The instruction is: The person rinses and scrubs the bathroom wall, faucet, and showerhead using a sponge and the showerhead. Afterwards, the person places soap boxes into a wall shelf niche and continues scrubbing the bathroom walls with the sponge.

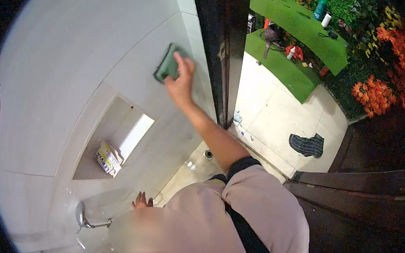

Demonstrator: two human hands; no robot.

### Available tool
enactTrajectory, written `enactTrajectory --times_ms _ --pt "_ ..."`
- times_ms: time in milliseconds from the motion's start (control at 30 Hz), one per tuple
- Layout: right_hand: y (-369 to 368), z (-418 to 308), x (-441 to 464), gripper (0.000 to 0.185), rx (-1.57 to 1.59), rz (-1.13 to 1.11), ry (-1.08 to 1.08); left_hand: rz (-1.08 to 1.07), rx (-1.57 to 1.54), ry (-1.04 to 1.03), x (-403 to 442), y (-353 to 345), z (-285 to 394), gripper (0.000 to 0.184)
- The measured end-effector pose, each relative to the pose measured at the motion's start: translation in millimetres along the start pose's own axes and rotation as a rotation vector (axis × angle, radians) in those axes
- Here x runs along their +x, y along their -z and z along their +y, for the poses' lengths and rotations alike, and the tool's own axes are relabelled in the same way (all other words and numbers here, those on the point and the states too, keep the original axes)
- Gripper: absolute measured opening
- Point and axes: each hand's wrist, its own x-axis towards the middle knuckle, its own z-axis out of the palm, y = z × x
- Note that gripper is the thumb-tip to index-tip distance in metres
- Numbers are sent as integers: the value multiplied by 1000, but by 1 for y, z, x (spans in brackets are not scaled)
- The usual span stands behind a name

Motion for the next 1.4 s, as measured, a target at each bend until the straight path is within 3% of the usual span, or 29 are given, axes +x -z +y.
enactTrajectory --times_ms 67,133,233,267,367,400,433,500,533,567,633,767,833,900,967,1000,1033,1133,1233,1267,1400 --pt "-30 14 -28 58 0 65 -48 -12 4 -5 -6 0 -1 40" --pt "-47 22 -48 56 -244 33 246 -28 1 10 -4 5 -2 40" --pt "-32 50 -29 50 -315 -75 317 2 -3 37 -4 4 -8 40" --pt "-25 48 -19 47 -285 39 173 0 -2 36 -4 5 -8 40" --pt "-31 53 -20 45 -323 180 86 -21 -1 32 -3 2 -2 40" --pt "-36 46 -39 46 -321 32 60 -32 -9 15 -2 -1 0 40" --pt "-36 47 -48 46 -322 37 60 -44 -17 -2 -2 -2 1 40" --pt "-35 65 -67 51 -363 -251 551 -45 -15 -25 3 1 7 41" --pt "-35 83 -57 49 -290 -365 199 -46 -15 -40 5 2 9 41" --pt "-31 77 -35 49 -287 -367 196 -48 -13 -37 7 3 8 41" --pt "-16 46 8 43 -329 293 32 11 -11 -43 10 2 5 42" --pt "-33 35 -33 42 -349 119 159 -35 16 -34 10 2 11 42" --pt "-37 35 -55 41 -358 -211 453 -30 12 -42 12 3 14 41" --pt "-30 44 -36 43 -324 -321 361 -36 0 -57 10 3 17 41" --pt "-26 27 -1 42 -267 190 66 -23 -3 -48 10 5 16 40" --pt "-26 27 5 40 -263 229 38 -4 -3 -48 10 4 17 40" --pt "-30 27 -4 40 -258 222 42 1 -7 -40 9 3 19 40" --pt "-40 29 -55 40 -336 -232 281 9 2 -46 10 5 24 40" --pt "-36 51 -41 38 -322 -216 178 32 -13 -53 9 9 25 40" --pt "-36 41 -26 28 -292 103 144 52 -18 -58 8 9 23 40" --pt "-40 33 -33 36 -326 186 20 48 -11 -17 -3 7 21 40"
